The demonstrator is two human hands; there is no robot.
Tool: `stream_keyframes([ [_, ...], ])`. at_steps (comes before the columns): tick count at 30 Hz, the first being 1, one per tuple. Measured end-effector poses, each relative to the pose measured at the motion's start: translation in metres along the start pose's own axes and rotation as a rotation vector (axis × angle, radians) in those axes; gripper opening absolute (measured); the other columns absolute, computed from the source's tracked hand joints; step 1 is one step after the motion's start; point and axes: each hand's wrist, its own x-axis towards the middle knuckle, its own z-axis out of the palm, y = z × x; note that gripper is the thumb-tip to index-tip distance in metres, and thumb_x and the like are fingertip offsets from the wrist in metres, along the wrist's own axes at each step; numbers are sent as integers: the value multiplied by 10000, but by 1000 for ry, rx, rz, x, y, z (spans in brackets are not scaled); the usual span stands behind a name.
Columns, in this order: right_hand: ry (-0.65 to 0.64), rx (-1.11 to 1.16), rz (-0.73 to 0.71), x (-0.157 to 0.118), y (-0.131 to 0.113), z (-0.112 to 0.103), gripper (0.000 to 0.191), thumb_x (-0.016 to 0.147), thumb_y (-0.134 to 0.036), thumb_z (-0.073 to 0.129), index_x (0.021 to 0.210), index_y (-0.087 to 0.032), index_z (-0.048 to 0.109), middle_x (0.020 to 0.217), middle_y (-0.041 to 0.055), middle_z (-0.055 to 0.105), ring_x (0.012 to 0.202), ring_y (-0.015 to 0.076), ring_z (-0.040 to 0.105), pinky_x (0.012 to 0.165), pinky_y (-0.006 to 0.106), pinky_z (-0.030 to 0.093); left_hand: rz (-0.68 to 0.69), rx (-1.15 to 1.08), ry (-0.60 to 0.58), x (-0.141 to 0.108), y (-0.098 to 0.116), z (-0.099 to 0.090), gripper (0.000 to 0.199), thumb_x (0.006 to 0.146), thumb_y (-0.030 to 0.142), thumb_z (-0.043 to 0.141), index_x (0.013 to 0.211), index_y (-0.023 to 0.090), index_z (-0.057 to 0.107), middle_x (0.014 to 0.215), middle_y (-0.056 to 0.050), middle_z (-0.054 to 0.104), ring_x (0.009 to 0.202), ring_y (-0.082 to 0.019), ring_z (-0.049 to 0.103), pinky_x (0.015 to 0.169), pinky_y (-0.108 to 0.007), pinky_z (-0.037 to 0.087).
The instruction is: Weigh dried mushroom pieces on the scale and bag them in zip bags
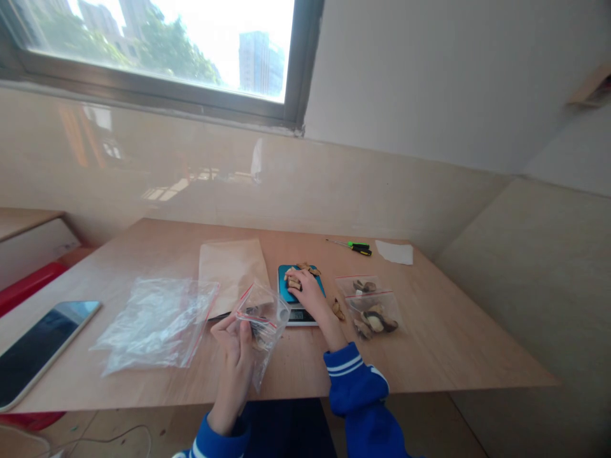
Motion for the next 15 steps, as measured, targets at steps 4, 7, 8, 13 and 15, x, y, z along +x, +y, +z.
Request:
stream_keyframes([
  [4, 112, 255, 23, -5, -15, -15, 301, 745, -125, 666, 1033, -209, 679, 1115, 71, 663, 1028, 202, 625, 911, 354, 504, -24, -7, -28, 1, 0, 3, 366, 896, 544, 435, 941, 185, 488, 982, -115, 604, 919, -236, 651, 818, -441, 536],
  [7, 108, 579, 35, -10, -43, -33, 358, 759, -265, 702, 1111, -221, 652, 1153, 63, 679, 1006, 191, 647, 853, 319, 531, -52, -12, -23, 1, -1, 5, 345, 891, 526, 454, 968, 190, 452, 992, -113, 603, 910, -234, 656, 819, -435, 536],
  [8, 63, 664, 31, -12, -53, -39, 377, 767, -299, 702, 1133, -228, 643, 1163, 58, 680, 1018, 187, 647, 850, 307, 531, -56, -16, -17, 1, -1, 6, 340, 889, 522, 459, 973, 193, 442, 995, -112, 602, 912, -234, 655, 820, -433, 535],
  [13, -273, 614, -98, -22, -95, -58, 351, 785, -365, 699, 1114, -247, 675, 1113, 23, 699, 961, 163, 646, 807, 275, 519, -59, -8, -5, -1, -4, 8, 343, 897, 529, 436, 983, 196, 443, 1076, -127, 556, 980, -239, 624, 838, -423, 525],
  [15, -290, 483, -145, -21, -98, -56, 324, 821, -388, 660, 1120, -264, 677, 1117, 12, 697, 917, 150, 639, 774, 265, 509, -78, -2, 19, -2, -6, 8, 344, 901, 532, 428, 999, 202, 426, 1076, -116, 538, 997, -238, 603, 854, -432, 513],
])
